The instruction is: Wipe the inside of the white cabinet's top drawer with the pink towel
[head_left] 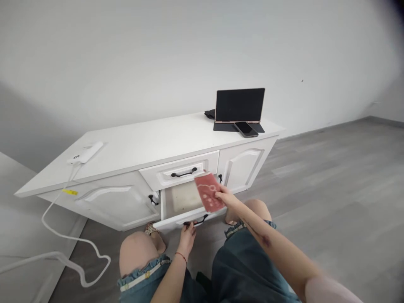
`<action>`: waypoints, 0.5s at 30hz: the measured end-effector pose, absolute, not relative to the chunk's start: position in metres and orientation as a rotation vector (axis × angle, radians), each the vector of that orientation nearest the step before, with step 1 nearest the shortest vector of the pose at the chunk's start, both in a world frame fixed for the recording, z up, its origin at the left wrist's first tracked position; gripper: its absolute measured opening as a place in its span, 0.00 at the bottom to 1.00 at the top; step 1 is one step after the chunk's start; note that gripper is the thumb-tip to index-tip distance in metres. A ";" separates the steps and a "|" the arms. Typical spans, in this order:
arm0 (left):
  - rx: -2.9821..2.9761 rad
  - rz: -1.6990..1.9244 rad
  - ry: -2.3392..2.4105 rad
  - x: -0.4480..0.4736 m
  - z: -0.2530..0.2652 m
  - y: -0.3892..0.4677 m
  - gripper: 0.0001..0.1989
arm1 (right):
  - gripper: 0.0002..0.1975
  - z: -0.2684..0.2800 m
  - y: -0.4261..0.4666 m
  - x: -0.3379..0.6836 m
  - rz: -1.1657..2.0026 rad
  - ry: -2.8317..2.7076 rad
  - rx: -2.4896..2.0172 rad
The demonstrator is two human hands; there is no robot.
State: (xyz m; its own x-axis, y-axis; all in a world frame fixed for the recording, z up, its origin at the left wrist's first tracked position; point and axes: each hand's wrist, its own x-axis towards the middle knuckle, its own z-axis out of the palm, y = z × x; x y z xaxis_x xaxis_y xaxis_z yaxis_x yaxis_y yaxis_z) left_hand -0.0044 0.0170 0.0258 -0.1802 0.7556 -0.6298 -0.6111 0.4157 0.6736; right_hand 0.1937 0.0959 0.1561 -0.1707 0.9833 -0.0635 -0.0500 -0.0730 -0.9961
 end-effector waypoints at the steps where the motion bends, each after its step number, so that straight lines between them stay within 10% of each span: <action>1: 0.151 1.240 1.244 -0.004 0.028 0.023 0.08 | 0.22 0.146 0.083 0.203 1.277 -1.199 -1.166; 6: 0.113 1.277 1.213 -0.003 0.031 0.044 0.07 | 0.26 0.075 0.050 0.211 0.636 -1.190 -1.577; 15: 0.048 1.364 1.189 0.005 0.023 0.048 0.12 | 0.26 0.038 0.060 0.143 0.505 -1.500 -1.656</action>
